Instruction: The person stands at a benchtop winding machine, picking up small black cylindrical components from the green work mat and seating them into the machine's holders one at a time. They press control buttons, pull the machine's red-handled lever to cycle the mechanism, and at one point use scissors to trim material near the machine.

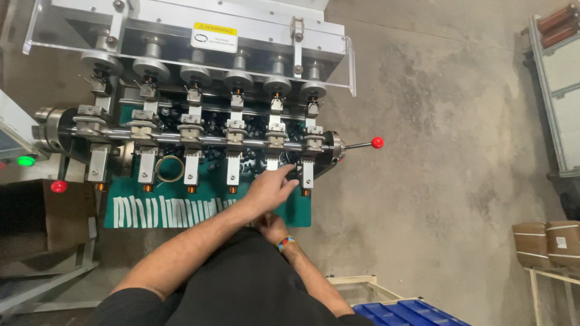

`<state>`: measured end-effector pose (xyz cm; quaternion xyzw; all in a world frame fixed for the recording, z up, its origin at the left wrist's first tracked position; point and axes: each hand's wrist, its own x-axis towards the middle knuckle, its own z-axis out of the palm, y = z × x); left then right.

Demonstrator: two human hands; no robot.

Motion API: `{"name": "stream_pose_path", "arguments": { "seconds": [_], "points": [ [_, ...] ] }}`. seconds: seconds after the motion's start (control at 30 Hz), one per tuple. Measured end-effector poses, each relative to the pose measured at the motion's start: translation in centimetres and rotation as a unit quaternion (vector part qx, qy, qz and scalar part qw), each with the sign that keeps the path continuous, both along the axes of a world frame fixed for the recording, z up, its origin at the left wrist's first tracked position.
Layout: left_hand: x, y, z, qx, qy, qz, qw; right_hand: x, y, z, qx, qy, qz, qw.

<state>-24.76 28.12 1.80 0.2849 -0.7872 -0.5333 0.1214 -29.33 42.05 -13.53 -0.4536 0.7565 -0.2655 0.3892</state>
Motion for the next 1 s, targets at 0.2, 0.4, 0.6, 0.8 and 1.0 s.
{"name": "stream_pose_path", "arguments": {
  "seconds": [0.2, 0.4, 0.6, 0.8, 1.0],
  "points": [
    [-9.2, 5.4, -1.6, 0.308, 0.013, 0.089, 0.947, -3.0, 8.7, -2.4, -0.003, -0.148, -0.025, 0.989],
    [-9.4, 10.7, -7.0, -0.249, -0.188, -0.176, 0.934, -10.2, 11.9, -2.8, 0.108, -0.061, -0.13, 0.984],
    [-3.7, 9.6, -10.5, -0.311, -0.209, -0.148, 0.915, -12.1, 9.0, 0.6, -0.119, -0.243, -0.198, 0.942],
    [1.0, 7.9, -7.7, -0.183, -0.253, -0.208, 0.927, -10.0, 2.1, 1.3, -0.095, -0.56, -0.266, 0.779],
    [7.2, 7.2, -4.8, -0.033, -0.083, -0.159, 0.983, -10.7, 2.3, 2.0, -0.035, -0.441, -0.308, 0.842]
  ]
}}
